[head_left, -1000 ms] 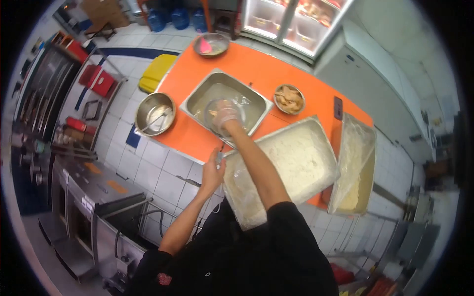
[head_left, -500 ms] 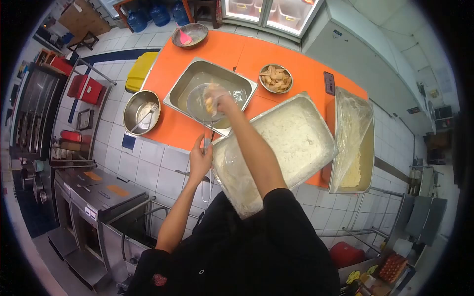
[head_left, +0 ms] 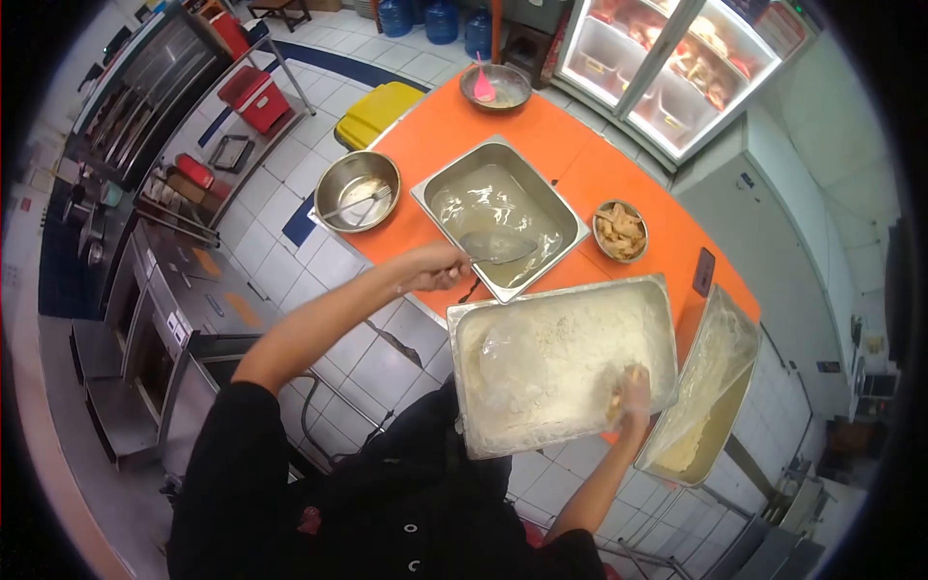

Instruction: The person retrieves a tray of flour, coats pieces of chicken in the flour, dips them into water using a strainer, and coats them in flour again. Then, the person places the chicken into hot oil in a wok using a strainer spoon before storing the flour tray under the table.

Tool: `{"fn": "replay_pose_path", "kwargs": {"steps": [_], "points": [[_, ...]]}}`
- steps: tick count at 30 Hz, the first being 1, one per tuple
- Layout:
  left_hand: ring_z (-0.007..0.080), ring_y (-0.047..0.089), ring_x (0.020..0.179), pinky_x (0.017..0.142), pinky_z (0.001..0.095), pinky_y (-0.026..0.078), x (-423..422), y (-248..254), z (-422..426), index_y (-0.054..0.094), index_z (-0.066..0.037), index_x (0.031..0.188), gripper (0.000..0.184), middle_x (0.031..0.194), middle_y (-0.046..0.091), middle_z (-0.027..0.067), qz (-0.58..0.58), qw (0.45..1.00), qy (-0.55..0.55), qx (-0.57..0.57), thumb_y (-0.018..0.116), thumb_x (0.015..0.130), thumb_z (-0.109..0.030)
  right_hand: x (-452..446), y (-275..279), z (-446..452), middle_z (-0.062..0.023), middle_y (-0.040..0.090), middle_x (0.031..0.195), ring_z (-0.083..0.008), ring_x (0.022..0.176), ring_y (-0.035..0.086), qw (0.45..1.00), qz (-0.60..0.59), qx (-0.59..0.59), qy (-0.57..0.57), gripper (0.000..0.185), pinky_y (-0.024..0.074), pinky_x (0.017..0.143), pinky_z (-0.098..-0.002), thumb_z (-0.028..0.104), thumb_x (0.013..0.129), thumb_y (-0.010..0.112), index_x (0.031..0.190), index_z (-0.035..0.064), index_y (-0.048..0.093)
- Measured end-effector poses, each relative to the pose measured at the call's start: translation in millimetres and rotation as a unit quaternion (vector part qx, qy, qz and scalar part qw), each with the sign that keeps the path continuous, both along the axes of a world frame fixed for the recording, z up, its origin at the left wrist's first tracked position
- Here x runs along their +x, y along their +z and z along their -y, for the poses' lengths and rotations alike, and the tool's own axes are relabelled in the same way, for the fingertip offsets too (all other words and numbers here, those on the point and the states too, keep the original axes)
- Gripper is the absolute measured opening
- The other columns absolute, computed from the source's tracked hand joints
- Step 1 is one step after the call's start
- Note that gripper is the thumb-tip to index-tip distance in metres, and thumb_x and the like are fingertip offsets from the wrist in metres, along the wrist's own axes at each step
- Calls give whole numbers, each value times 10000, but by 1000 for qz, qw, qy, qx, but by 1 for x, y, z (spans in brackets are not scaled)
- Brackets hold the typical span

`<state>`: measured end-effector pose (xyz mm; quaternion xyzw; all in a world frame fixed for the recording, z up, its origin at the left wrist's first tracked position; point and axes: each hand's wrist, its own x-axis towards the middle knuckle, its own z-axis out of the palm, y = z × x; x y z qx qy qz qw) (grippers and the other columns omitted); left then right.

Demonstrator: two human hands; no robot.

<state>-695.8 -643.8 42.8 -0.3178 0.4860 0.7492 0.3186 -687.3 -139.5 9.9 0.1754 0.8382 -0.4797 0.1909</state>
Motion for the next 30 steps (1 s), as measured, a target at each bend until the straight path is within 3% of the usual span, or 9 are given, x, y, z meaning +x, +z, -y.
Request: {"fn": "replay_pose_path", "kwargs": {"steps": [1,5,14,16,20,22,27,29,30], "points": [[28,416,452,375,191,321,-12,3,3,511,-70,787,147,654,509,-15,17,1000,2,14,580,917,-65,8,-20,-20,-61,566,818,-160,644,545,999,-18,-24,-26,283,468,564,-317,196,909,521,1163,70,534],[39,421,450,362,193,313,-44,-35,19,534,-52,767,142,634,508,-8,61,996,-40,47,559,906,-38,15,-22,-20,-42,549,774,-130,627,553,989,3,-59,-133,267,457,520,-278,285,1000,547,1172,84,510],[83,463,429,360,258,319,-50,-44,-8,583,-59,730,168,560,545,45,-122,957,-62,-256,553,880,-129,13,4,4,-64,584,795,-135,653,576,986,-16,-104,-130,333,466,547,-269,348,1016,568,1191,75,492],[95,498,431,363,270,336,-34,-36,-11,630,-10,853,157,606,579,55,-163,926,-81,-330,559,895,-144,16,16,12,-68,585,797,-138,659,577,983,-16,-123,-135,315,467,558,-266,319,1011,573,1186,70,491],[139,577,456,386,283,430,-25,-52,-15,615,79,992,194,616,591,84,-225,933,17,-281,547,896,-75,18,0,0,-63,589,862,-128,650,574,983,-18,-149,-107,304,485,555,-270,258,986,593,1202,63,504],[148,587,461,400,294,458,-21,-47,-19,557,127,1176,343,670,616,101,-226,921,19,-316,551,902,-79,15,5,4,-65,588,851,-133,653,577,986,-4,-125,-110,295,484,549,-272,221,968,585,1200,59,500],[138,562,449,405,293,474,-11,-53,-20,514,111,1288,436,674,597,81,-239,915,22,-325,566,917,-113,23,7,10,-102,598,883,-173,669,586,987,-22,-118,-106,316,483,563,-301,113,896,551,1203,62,493],[119,534,438,401,280,470,-5,-56,-18,508,84,1317,455,652,569,50,-234,916,13,-325,582,926,-137,26,56,40,-115,601,888,-200,684,605,996,74,36,-45,303,496,561,-343,186,929,539,1200,58,493],[113,529,436,398,276,463,1,-59,-17,507,66,1332,459,642,560,37,-246,913,23,-325,581,925,-134,23,35,32,-115,601,888,-200,684,605,995,80,39,-53,303,496,561,-343,186,929,539,1200,58,493]]}}
